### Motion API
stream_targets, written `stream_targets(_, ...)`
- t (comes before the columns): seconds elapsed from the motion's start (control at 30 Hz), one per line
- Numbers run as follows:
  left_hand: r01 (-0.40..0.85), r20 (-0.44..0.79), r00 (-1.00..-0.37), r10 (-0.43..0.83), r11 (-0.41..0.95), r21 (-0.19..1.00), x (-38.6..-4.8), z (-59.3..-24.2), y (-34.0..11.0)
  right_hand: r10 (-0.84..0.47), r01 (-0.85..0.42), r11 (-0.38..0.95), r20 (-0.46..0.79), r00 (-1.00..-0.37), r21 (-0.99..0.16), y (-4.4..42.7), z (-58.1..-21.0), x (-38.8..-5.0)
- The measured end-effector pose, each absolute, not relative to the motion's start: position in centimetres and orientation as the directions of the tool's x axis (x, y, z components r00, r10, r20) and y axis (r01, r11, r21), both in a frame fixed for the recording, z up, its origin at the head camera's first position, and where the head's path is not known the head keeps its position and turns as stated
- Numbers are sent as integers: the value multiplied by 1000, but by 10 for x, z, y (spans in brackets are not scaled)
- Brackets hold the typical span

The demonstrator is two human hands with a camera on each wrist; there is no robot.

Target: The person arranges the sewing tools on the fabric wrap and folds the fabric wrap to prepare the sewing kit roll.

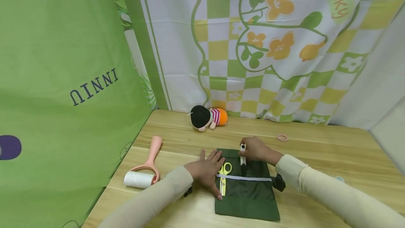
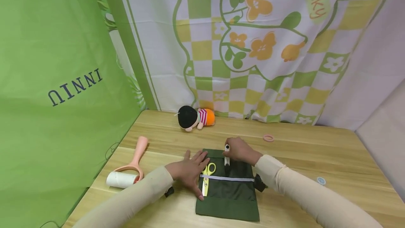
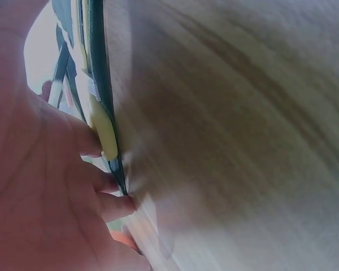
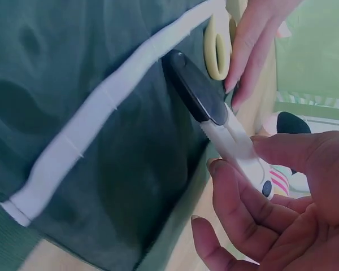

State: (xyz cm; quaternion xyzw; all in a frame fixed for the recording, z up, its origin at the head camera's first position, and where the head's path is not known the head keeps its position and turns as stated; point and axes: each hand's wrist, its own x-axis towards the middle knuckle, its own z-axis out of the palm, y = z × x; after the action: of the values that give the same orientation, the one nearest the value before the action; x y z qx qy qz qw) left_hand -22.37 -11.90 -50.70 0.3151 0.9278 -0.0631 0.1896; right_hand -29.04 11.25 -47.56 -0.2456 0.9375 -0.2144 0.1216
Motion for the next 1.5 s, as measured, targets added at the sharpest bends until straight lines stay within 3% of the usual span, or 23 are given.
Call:
stream_targets(0.43, 609, -400, -731, 553, 793, -17, -222, -507, -118, -433, -290, 819, -203, -878, -495, 115, -491, -260)
stream_targets(1.0, 594, -411, -733, 542, 805, 1, -222, -505, -116, -434, -319, 823, -157, -887, -471, 114, -495, -239)
stream_targets(1.2, 592, -413, -730, 545, 806, 16, -222, -504, -117, -490, -367, 777, -128, -862, -511, 120, -493, -237)
stream_targets(1.37, 595, -410, -730, 547, 804, 13, -222, -504, -118, -516, -445, 752, -15, -857, -486, 148, -473, -242)
stream_targets(1.5, 597, -402, -735, 546, 802, -3, -221, -507, -119, -503, -498, 783, 91, -859, -373, 207, -443, -249)
